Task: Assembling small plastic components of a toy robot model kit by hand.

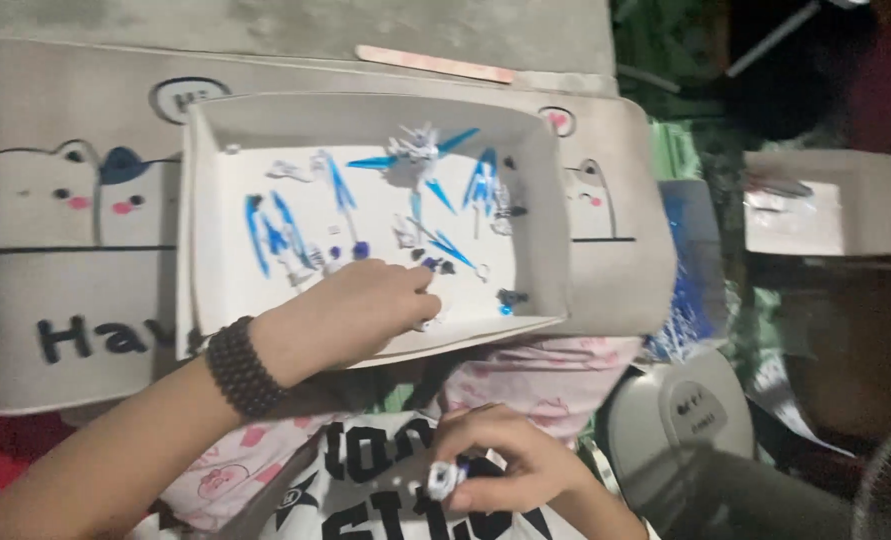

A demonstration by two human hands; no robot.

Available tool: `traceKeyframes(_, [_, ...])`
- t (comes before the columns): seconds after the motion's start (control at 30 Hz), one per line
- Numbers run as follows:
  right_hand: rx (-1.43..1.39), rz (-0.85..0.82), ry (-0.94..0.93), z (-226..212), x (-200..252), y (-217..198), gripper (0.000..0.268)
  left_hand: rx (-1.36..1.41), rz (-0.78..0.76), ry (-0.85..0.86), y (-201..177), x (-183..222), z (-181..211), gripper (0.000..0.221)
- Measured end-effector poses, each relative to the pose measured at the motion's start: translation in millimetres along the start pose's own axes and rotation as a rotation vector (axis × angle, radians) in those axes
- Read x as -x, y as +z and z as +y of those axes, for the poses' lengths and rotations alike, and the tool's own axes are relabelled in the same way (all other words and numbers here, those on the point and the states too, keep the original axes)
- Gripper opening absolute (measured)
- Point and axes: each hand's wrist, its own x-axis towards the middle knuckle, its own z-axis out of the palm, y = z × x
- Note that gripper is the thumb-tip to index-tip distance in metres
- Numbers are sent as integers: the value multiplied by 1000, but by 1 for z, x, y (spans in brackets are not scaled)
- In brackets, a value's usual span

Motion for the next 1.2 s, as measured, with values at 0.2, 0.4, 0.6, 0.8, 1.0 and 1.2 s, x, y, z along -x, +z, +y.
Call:
traceKeyframes(0.2, [1, 67, -12, 10, -3, -8, 17, 9, 85, -91, -39, 14, -5, 12])
traceKeyframes(0.4, [-10, 72, -22, 18, -13, -24, 21, 69, 108, -193, -55, 32, -13, 21])
traceKeyframes(0.6, [56, -5, -5, 13, -27, -41, 19, -25, -20, -290, -45, 26, -22, 25])
traceKeyframes(0.8, [149, 47, 106, -8, -16, -39, 20, -14, 62, -243, -50, 10, -15, 21])
traceKeyframes(1.0, [305, -55, 200, 12, -19, -32, 24, -155, -78, -250, -30, 26, -7, 15])
traceKeyframes(1.2, [471, -122, 257, 13, -37, -23, 28, -177, 14, -314, -43, 47, -8, 14])
